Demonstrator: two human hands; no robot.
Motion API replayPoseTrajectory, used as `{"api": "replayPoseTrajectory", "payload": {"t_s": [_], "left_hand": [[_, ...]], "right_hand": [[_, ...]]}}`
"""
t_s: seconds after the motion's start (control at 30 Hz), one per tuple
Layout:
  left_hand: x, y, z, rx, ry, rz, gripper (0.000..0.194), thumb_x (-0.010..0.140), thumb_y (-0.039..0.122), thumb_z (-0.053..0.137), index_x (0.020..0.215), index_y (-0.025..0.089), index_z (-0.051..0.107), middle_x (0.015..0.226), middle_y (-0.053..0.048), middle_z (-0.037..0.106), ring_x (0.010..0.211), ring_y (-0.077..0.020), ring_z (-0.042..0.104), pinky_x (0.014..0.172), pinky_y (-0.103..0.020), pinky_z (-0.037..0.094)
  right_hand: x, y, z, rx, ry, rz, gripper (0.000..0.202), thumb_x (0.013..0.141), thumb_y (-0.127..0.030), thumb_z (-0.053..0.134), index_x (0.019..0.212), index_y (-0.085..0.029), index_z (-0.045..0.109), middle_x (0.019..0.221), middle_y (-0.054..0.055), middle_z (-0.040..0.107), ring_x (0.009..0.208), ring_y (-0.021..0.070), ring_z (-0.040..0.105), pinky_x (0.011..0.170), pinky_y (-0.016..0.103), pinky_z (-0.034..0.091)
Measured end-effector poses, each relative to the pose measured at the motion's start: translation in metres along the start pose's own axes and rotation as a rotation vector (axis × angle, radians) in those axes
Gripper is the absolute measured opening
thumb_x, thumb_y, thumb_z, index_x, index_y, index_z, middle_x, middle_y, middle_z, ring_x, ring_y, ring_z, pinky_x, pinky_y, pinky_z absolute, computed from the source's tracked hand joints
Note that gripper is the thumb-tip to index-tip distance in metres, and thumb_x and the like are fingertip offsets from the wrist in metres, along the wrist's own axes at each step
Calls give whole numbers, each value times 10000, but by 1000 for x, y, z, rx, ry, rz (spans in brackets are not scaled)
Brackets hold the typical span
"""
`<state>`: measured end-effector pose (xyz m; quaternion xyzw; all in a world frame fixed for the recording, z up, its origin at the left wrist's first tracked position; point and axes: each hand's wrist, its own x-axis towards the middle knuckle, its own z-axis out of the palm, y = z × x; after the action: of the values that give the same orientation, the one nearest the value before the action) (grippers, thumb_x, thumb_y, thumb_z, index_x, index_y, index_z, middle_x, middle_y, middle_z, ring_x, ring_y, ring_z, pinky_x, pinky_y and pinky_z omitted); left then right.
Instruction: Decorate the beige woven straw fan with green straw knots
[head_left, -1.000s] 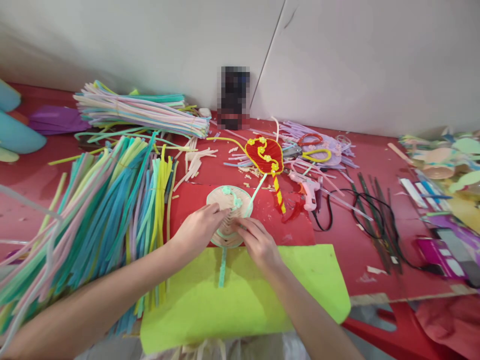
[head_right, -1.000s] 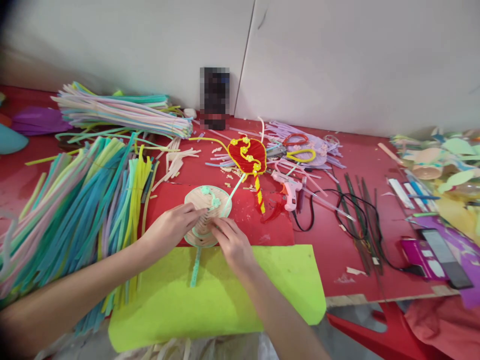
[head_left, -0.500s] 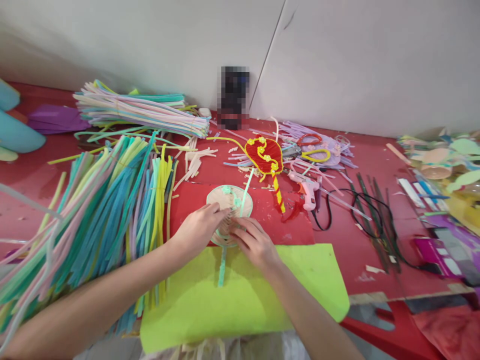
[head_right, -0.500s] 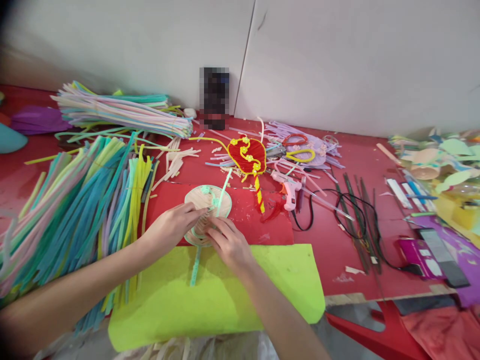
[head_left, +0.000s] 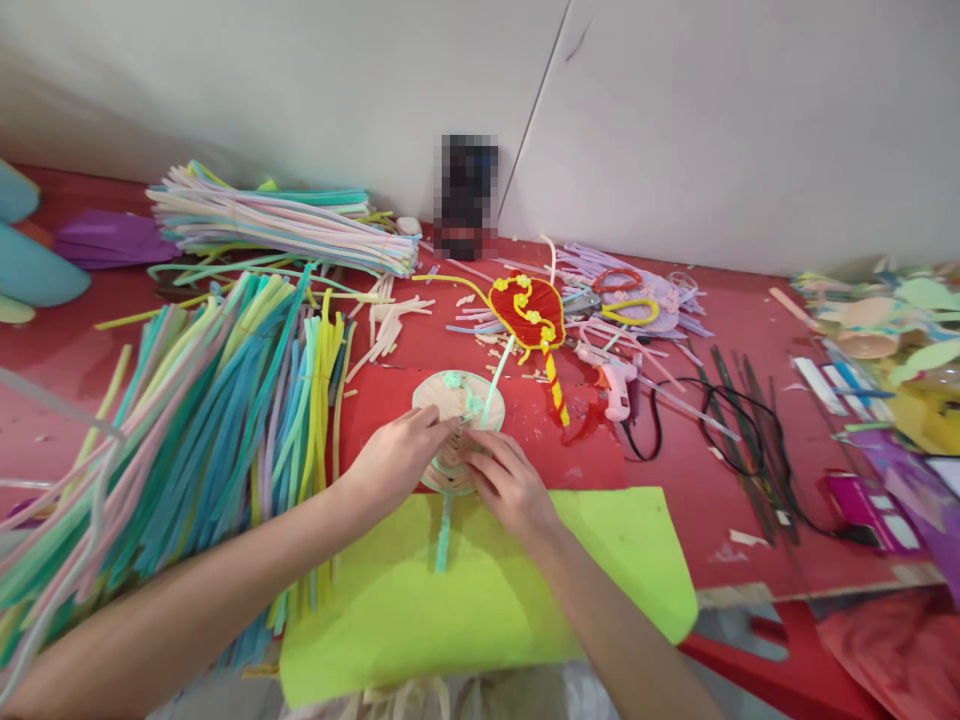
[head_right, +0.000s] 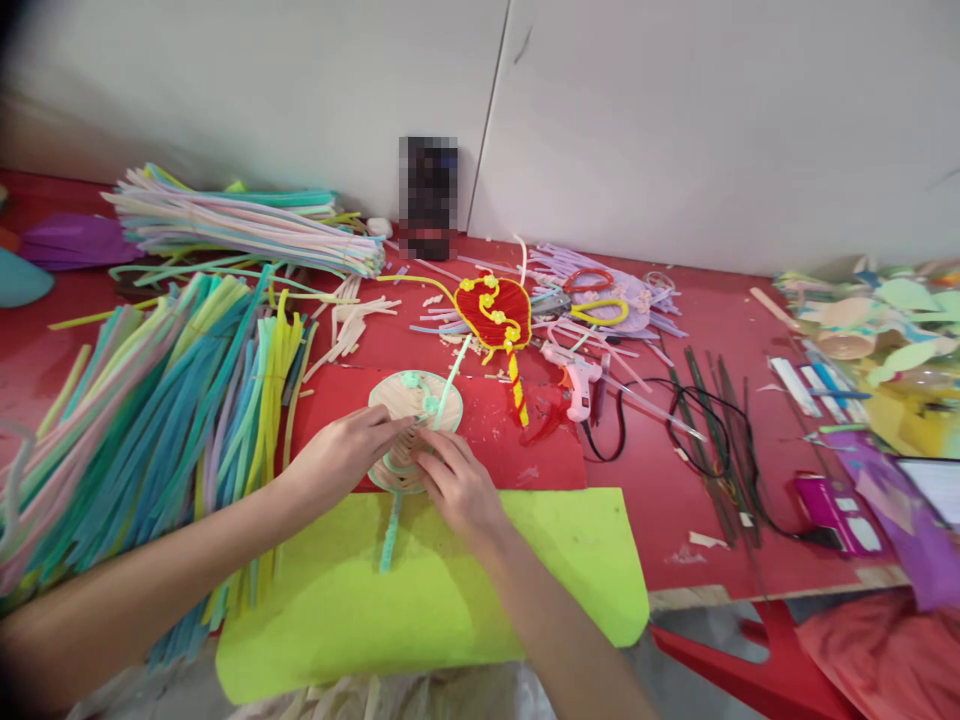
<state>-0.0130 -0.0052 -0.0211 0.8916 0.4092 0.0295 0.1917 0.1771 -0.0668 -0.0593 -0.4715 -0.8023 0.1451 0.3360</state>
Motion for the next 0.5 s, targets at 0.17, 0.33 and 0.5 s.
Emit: {"api": "replayPoseTrajectory", "payload": {"t_s": [0.17,0.33,0.5], "left_hand": [[-1,2,-1,15,3,7,397,875,114,398,1251,226,464,966,-46,525,866,-145,549,760,-245,484],[-3,5,-5,35,-15,3,426,871,91,383,1272,220,445,1005,-53,525,906,-158,548,770,-258,488],[-2,4,-5,16,-6,17,430,873,100,393,1285,215,436,1009,-54,524,933,-166,536,808,-278,485]], "right_hand": [[-1,2,1,15,8,7,282,870,-144,494,1117,-226,601,1225,88,571,1150,214,512,958,426,492],[-1,2,1,15,-1,12,279,874,-147,491,1119,-230,596,1225,85,568,1147,214,513,953,423,492],[-1,3,2,19,10,-1,253,862,-128,513,1087,-195,606,1213,100,569,1154,209,498,966,404,483]]}}
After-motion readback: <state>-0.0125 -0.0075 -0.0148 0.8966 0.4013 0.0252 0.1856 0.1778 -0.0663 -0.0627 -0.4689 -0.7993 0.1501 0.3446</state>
